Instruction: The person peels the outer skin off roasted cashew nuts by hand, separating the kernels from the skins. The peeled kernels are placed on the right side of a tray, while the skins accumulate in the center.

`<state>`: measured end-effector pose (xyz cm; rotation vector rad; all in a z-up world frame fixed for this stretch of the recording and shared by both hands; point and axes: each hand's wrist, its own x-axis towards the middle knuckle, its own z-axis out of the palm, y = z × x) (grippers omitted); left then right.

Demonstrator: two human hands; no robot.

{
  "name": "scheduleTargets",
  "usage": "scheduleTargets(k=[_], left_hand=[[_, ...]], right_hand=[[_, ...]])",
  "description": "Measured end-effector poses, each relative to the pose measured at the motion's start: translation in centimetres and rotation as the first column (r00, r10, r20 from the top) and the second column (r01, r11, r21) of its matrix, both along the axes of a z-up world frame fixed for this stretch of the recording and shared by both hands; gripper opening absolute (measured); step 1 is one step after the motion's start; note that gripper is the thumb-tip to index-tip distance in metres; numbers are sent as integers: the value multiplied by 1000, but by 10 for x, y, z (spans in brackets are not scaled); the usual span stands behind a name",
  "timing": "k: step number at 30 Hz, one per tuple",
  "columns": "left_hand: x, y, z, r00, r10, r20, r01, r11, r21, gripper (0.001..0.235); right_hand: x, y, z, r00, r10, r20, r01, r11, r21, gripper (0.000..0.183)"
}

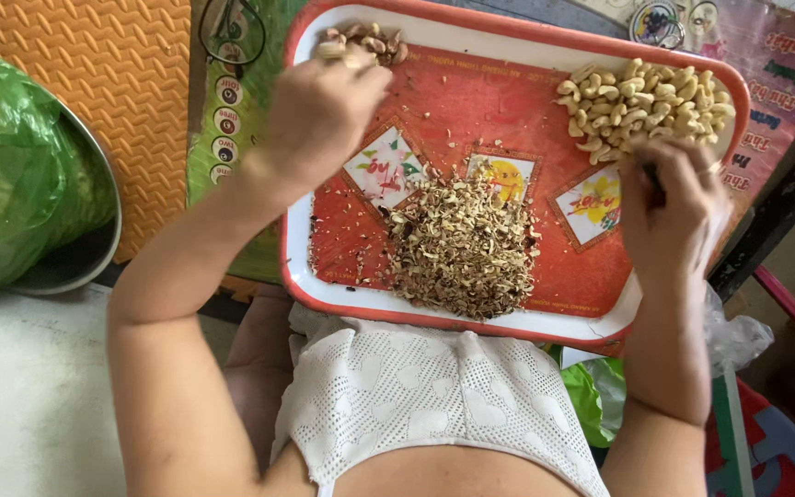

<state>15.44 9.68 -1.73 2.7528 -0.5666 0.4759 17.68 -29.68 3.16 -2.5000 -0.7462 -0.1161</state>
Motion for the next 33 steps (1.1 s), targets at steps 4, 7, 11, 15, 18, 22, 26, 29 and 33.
scheduleTargets(k=[4,7,11,15,18,22,26,29,33], left_hand=[[2,-16,-18,993,109,48,-118,947,299,15],[-4,-11,-14,992,126,23,-128,966,225,17],[3,-4,-10,989,141,-53,-137,988,71,16],[30,-27,-21,983,130,133,-150,977,154,23],[37,-25,-36,986,118,114,-141,965,219,24],[26,-1,-16,997,79,3,-79,996,-36,33],[13,10,-17,990,112,-83,-117,992,-53,24],[10,5,-11,992,97,-86,-100,994,-32,26],[12,1,-20,996,83,-27,-80,991,111,23]], right_hand=[[-25,5,3,997,-24,-78,25,1000,3,10],[-36,7,3,987,4,-162,7,997,72,13],[-45,12,3,973,-5,-232,35,991,129,14],[-54,19,5,962,-1,-271,42,989,145,13],[-60,22,10,970,-4,-243,45,986,163,11],[-63,19,8,963,3,-268,53,978,203,8],[-63,21,1,945,45,-323,29,975,220,12],[-64,23,1,944,39,-329,39,973,228,12],[-66,19,-4,946,33,-324,42,974,221,13]])
